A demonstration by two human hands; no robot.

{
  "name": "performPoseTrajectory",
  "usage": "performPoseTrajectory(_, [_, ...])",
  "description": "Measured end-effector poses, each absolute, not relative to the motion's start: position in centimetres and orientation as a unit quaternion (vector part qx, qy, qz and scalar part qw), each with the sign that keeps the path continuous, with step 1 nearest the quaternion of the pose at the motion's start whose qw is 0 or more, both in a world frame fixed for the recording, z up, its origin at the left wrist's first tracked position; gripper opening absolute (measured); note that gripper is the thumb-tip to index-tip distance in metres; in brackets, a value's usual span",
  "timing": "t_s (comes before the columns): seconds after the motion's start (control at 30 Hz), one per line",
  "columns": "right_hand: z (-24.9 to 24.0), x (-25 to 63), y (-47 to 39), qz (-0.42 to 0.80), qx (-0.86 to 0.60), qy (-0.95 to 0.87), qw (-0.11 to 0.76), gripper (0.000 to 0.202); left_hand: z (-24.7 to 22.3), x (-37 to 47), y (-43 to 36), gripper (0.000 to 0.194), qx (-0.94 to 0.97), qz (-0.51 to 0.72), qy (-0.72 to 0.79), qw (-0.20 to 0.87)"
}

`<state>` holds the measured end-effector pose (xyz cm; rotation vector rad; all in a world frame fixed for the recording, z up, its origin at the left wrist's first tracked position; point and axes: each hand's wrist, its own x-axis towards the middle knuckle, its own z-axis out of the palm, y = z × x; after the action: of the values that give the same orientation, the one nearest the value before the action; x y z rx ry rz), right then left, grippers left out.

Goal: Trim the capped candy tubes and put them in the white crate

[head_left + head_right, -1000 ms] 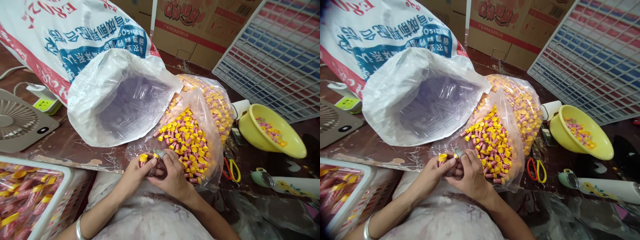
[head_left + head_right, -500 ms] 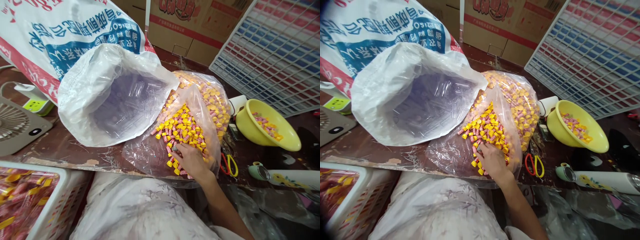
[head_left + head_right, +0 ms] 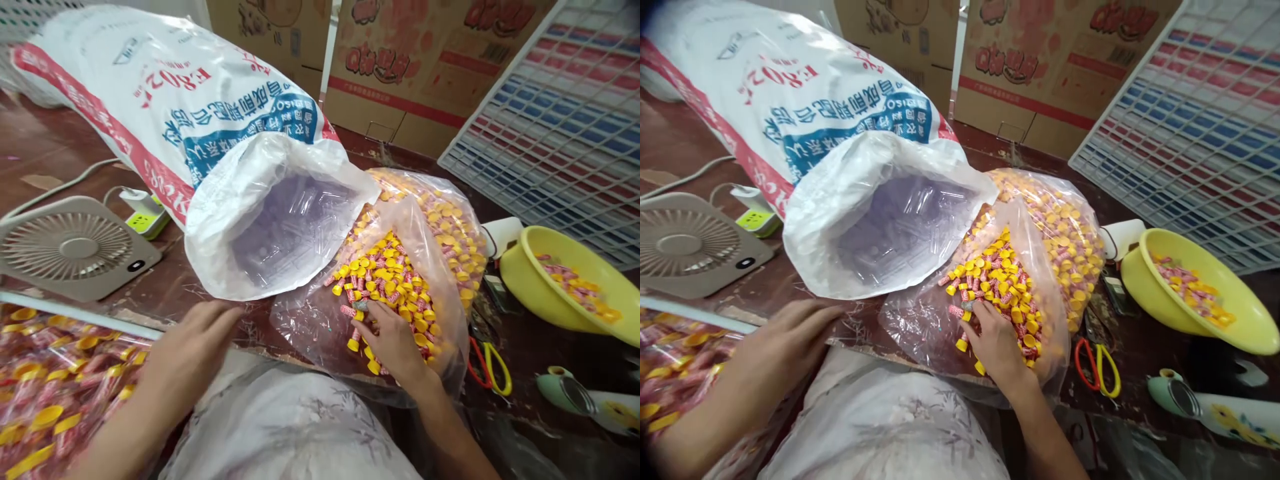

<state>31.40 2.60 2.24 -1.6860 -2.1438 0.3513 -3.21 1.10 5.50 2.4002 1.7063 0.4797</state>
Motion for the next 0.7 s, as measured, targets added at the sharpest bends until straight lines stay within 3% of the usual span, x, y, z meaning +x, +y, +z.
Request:
performPoseTrajectory(0.13, [2.8, 30.9, 2.2, 0.153, -0.590, -0.749, 0.261, 0.029, 6.1, 3.6, 7.1, 0.033, 0.819, 0.001, 0.574, 0.010])
performPoseTrajectory(0.3, [2.5, 30.8, 1.8, 0.204, -0.594, -0.709, 0.319, 0.025, 4.9, 7.1, 12.7, 0.037, 0.781, -0.015, 0.624, 0.012])
performPoseTrajectory(0.47, [2.0, 30.5, 2.3, 0.295, -0.597, -0.605, 0.437, 0.017, 5.2, 6.3, 11.4, 0.029, 0.784, 0.011, 0.620, 0.034])
performPoseTrajectory(0.6, [2.5, 29.7, 2.9, 0.307, -0.571, -0.562, 0.513, 0.020, 5.4, 5.7, 8.1, 0.030, 0.803, 0.147, 0.538, 0.210])
performPoseTrajectory(0.7, [3.1, 28.9, 3.2, 0.332, -0.554, -0.571, 0.507, 0.020, 5.0, 6.0, 6.0, 0.028, 0.773, 0.197, 0.486, 0.357])
